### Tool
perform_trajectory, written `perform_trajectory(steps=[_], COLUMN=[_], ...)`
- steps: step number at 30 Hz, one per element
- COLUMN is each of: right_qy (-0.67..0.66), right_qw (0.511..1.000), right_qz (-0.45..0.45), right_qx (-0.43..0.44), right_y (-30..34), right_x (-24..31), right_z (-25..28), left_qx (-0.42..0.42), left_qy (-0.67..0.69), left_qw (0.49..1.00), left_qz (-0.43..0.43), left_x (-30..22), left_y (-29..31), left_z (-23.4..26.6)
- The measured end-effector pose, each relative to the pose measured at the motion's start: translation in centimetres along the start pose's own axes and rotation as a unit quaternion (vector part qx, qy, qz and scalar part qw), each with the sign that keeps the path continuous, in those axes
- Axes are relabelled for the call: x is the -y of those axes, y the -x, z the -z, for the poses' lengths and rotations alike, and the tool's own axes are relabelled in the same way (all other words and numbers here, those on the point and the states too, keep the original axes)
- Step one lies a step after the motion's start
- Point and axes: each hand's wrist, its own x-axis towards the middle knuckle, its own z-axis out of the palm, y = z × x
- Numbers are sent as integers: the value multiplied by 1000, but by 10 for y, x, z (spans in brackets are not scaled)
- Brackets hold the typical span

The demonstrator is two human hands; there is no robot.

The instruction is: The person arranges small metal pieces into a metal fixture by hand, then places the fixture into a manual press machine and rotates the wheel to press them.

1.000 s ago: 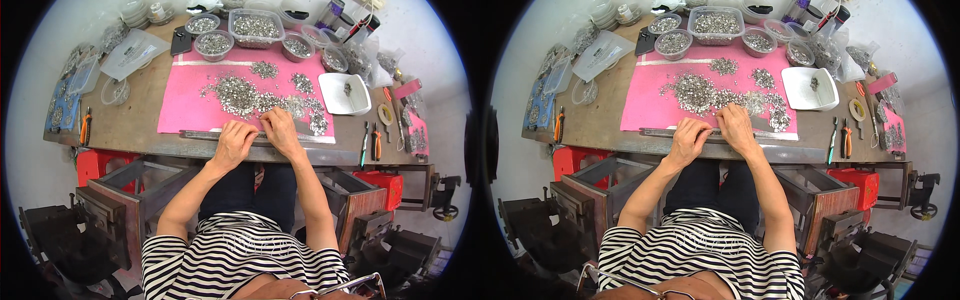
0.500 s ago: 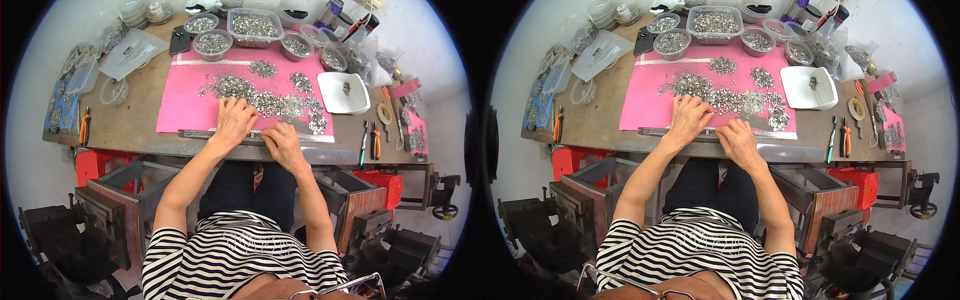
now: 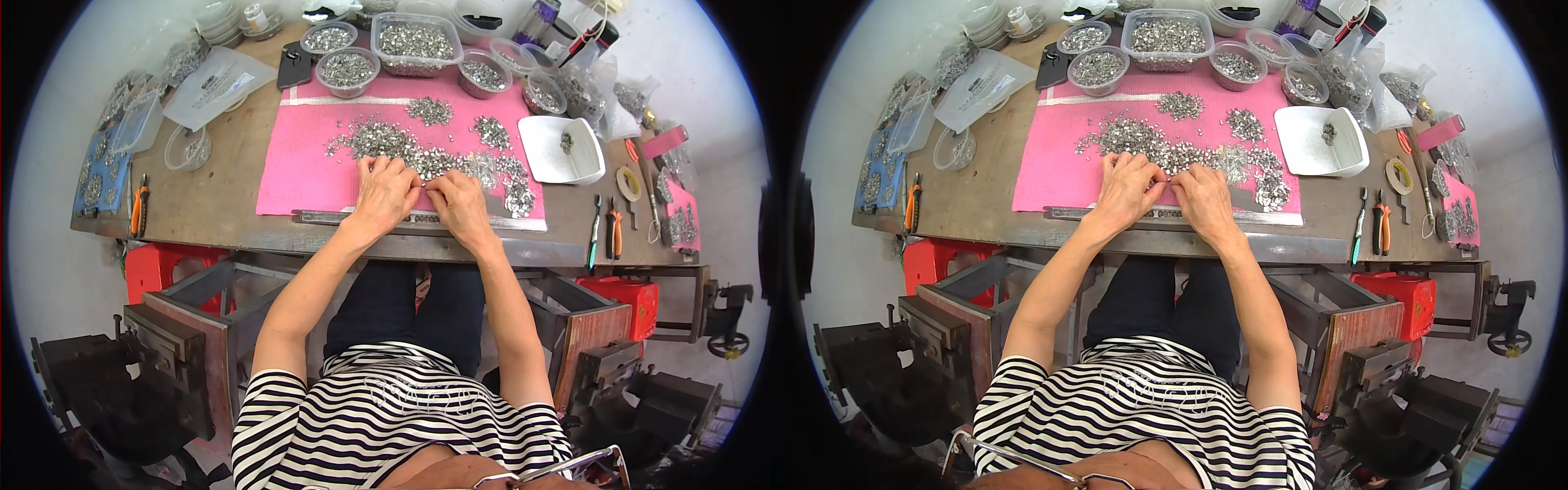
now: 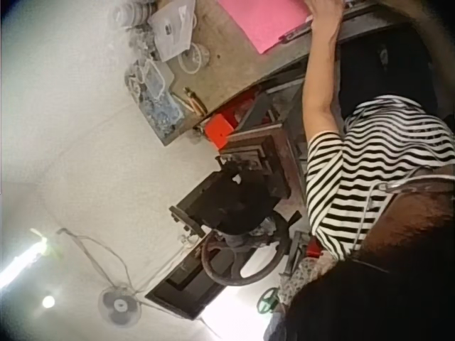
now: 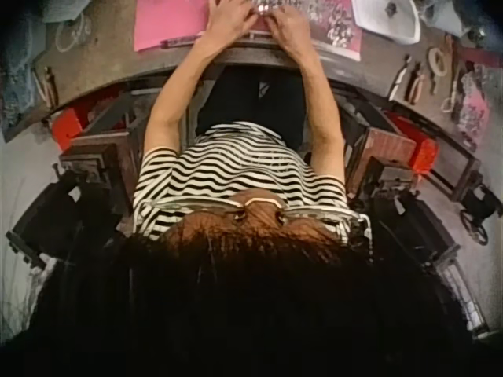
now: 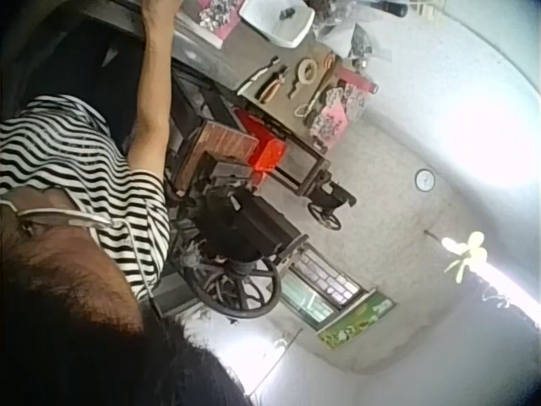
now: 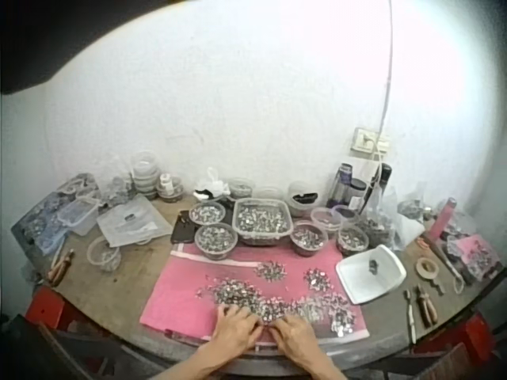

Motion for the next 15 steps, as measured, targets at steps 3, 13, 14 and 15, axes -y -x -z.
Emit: perform_trajectory(steps=[3, 13, 14, 15], right_qy=[19, -60, -48, -37], right_qw=[1000, 998, 999, 999], right_qz=[11, -8, -2, 5], right_qx=[3, 21, 10, -1], right_y=[0, 31, 34, 36], right_x=[-2, 28, 28, 28], right_z=[-3, 20, 17, 15], left_qx=[8, 3, 3, 4], left_qy=[8, 14, 14, 15], left_qw=[1000, 1000, 1000, 1000], left_qz=[-1, -15, -15, -20], left_x=[1, -1, 0, 0], left_y=[-1, -1, -1, 0], left_z=[-2, 2, 2, 1])
